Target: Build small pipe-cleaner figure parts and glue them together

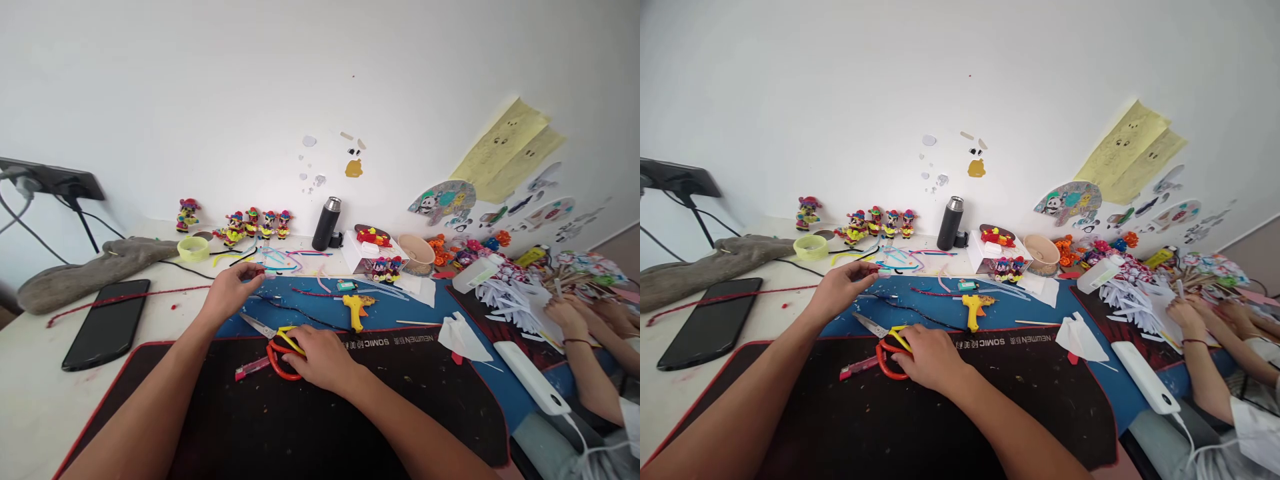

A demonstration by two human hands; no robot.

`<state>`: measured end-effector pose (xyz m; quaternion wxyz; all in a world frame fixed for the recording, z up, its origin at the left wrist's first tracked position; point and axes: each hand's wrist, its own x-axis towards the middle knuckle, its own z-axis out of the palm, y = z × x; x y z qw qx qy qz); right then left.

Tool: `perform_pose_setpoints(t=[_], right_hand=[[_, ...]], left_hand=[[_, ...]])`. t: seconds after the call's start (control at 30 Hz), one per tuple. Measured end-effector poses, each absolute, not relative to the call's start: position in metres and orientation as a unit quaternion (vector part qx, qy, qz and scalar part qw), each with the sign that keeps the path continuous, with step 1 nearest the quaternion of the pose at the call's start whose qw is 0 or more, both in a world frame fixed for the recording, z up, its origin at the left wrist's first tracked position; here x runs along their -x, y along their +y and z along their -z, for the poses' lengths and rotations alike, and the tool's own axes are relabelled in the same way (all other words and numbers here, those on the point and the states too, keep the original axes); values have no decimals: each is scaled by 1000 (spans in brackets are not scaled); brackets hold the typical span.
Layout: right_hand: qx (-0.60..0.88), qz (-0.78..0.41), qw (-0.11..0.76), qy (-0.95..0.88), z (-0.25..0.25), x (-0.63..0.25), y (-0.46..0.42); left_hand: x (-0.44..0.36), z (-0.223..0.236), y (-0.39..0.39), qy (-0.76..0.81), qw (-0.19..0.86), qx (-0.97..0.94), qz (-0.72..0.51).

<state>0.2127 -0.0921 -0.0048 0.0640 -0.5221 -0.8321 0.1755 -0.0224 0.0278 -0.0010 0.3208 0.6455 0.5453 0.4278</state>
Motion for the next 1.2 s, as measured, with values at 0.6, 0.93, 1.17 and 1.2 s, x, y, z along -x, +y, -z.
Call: perform_pose_setpoints(t=[0.6, 0.93, 1.17, 1.2], right_hand=[[533, -172, 103, -822, 15, -213, -100], [521, -182, 102, -827, 16, -215, -96], [515, -179, 106, -832, 15, -216, -98], [516, -178, 106, -831, 15, -216, -98]], left_hand=[[21, 2, 28, 553, 305, -652, -419], [22, 6, 29, 563, 300, -651, -411], [23, 7, 30, 568, 299, -649, -408], [23, 7, 30, 568, 299, -649, -409]])
